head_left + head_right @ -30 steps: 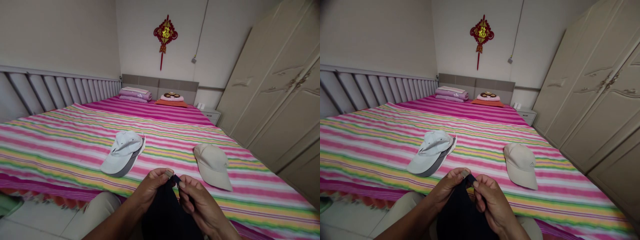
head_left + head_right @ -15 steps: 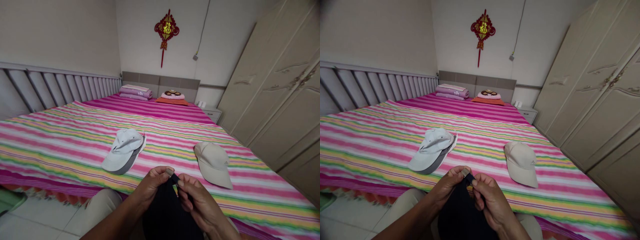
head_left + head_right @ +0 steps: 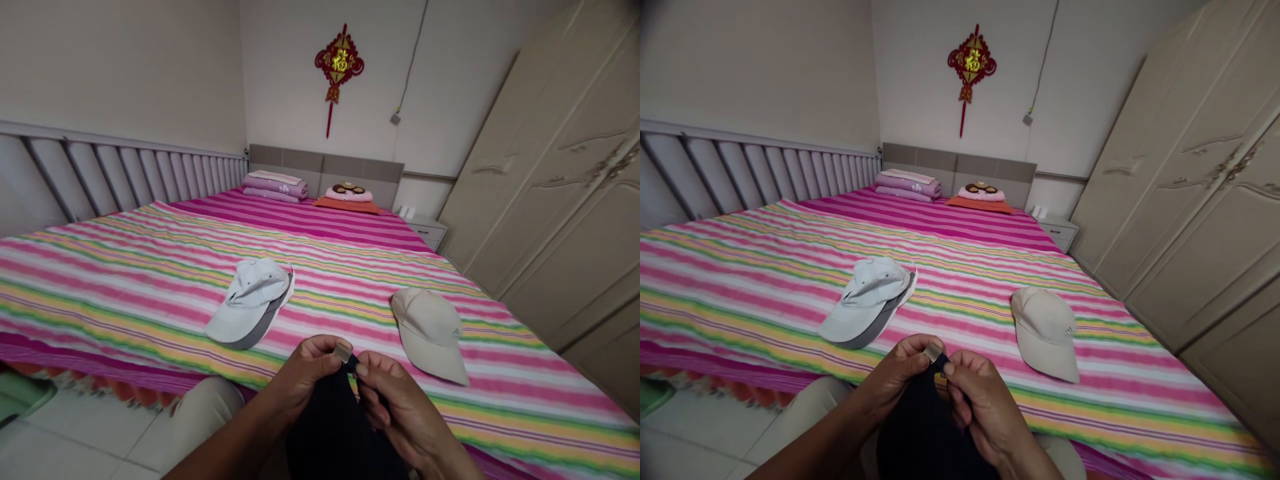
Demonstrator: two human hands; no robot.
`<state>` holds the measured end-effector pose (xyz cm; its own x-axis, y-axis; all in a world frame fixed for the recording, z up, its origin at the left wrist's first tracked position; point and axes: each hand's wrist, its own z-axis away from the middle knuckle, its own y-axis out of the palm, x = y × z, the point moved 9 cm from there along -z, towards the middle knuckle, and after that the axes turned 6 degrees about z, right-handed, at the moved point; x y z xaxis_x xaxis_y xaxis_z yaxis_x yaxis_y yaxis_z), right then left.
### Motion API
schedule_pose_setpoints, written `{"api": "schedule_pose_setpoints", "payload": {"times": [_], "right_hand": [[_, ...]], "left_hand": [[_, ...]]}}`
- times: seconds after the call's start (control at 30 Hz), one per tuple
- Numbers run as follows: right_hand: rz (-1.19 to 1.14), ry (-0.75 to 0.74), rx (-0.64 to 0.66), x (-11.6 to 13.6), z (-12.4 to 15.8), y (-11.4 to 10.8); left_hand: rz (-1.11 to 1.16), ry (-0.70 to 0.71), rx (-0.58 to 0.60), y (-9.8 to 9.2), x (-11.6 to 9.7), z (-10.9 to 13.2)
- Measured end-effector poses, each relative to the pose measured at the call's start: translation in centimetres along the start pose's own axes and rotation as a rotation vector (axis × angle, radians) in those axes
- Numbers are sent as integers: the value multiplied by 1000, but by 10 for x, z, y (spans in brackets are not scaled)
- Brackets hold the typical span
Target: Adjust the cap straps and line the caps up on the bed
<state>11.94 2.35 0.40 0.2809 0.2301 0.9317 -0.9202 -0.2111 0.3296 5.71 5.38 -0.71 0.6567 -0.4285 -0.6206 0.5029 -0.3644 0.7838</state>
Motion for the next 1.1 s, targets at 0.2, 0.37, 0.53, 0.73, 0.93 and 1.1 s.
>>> {"api": "schedule_pose_setpoints", "payload": {"times": [0.2, 0.37, 0.53, 0.73, 0.93, 1.1], "right_hand": [[1, 6, 35, 1, 1, 3], [-13, 30, 34, -2, 1, 1], [-45, 35, 12, -2, 0, -1], [-37, 21, 19, -1, -1, -2], [-93, 17, 36, -1, 1, -3], [-156, -55, -3, 4, 0, -7]], "left_hand": [[-14, 11, 17, 5, -3, 2], [-30, 9, 30, 5, -1, 2], [-113, 40, 82, 7, -2, 2], [-292, 134, 112, 14, -11, 3], [-355, 192, 151, 17, -14, 2], [-349, 191, 125, 14, -9, 3]]}}
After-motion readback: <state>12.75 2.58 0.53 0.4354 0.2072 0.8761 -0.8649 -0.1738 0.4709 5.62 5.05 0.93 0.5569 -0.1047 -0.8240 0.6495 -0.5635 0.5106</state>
